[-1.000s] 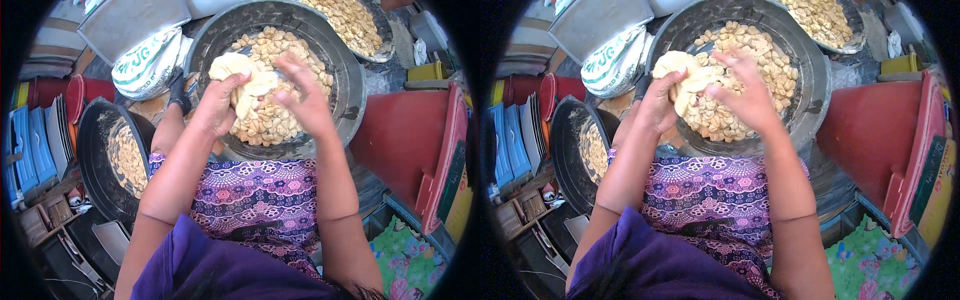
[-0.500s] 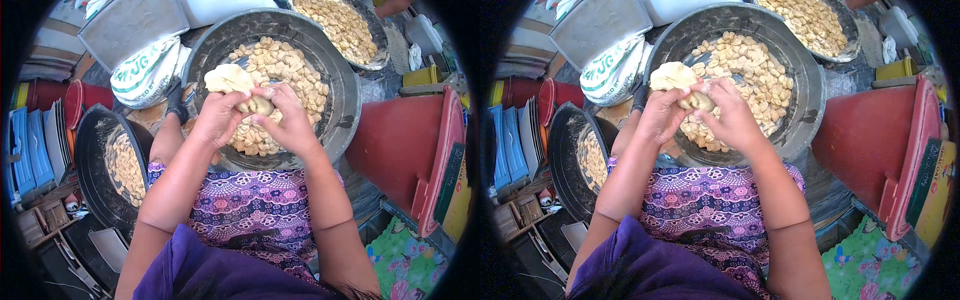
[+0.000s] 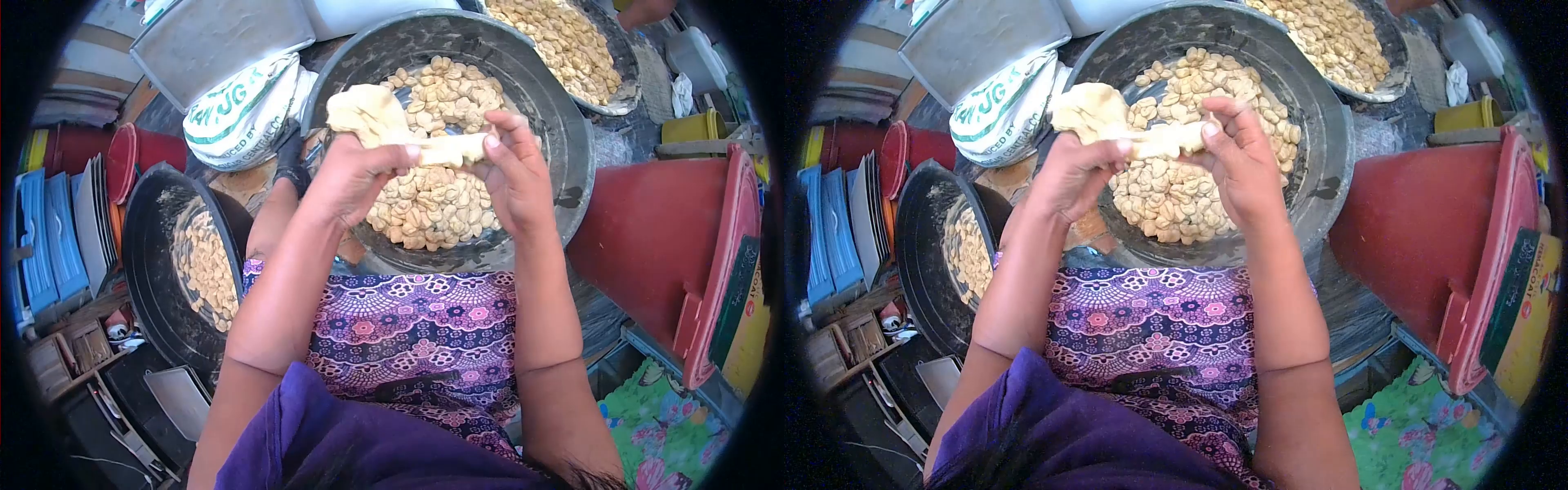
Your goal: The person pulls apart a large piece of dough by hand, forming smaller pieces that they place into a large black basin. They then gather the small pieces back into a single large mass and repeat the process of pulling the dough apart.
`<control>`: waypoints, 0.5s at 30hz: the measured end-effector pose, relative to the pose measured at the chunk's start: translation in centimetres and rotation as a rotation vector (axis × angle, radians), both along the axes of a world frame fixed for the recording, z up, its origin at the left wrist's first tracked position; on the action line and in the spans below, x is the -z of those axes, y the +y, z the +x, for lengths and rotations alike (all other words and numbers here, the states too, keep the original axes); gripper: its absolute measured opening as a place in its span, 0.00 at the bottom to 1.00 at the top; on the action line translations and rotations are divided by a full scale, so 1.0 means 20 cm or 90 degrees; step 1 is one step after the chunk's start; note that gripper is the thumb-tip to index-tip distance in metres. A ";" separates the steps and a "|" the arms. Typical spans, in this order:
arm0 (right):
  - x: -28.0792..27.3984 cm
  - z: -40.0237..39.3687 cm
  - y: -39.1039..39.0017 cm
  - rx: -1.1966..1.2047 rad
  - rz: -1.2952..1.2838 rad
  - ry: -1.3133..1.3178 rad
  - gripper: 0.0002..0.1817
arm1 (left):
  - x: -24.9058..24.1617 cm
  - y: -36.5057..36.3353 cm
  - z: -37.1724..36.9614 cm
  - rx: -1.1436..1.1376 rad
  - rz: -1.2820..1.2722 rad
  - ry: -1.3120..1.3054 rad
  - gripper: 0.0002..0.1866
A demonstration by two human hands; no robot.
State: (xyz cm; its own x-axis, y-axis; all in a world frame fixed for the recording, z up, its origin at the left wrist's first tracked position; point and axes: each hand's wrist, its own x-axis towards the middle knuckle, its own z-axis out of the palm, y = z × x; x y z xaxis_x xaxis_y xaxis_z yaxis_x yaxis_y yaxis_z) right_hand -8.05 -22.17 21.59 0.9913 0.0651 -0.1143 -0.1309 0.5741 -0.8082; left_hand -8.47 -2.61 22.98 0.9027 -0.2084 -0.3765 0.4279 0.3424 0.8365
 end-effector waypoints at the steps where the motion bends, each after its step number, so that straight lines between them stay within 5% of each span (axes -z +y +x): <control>1: 0.00 0.00 -0.01 -0.080 0.041 0.064 0.16 | -0.01 -0.03 -0.01 -0.040 -0.046 0.010 0.23; 3: 0.01 0.01 -0.02 -0.159 0.082 0.128 0.18 | -0.02 -0.08 -0.02 -0.042 -0.057 -0.010 0.24; 5: 0.04 0.01 -0.01 -0.236 -0.161 -0.001 0.16 | -0.01 -0.10 -0.03 -0.042 -0.069 -0.030 0.25; 8: 0.07 0.01 -0.01 -0.337 -0.271 0.048 0.13 | 0.02 -0.09 -0.04 -0.010 0.036 -0.056 0.28; 15: 0.08 0.06 -0.14 -0.178 -0.206 0.074 0.07 | -0.05 -0.01 0.01 0.067 0.203 -0.053 0.27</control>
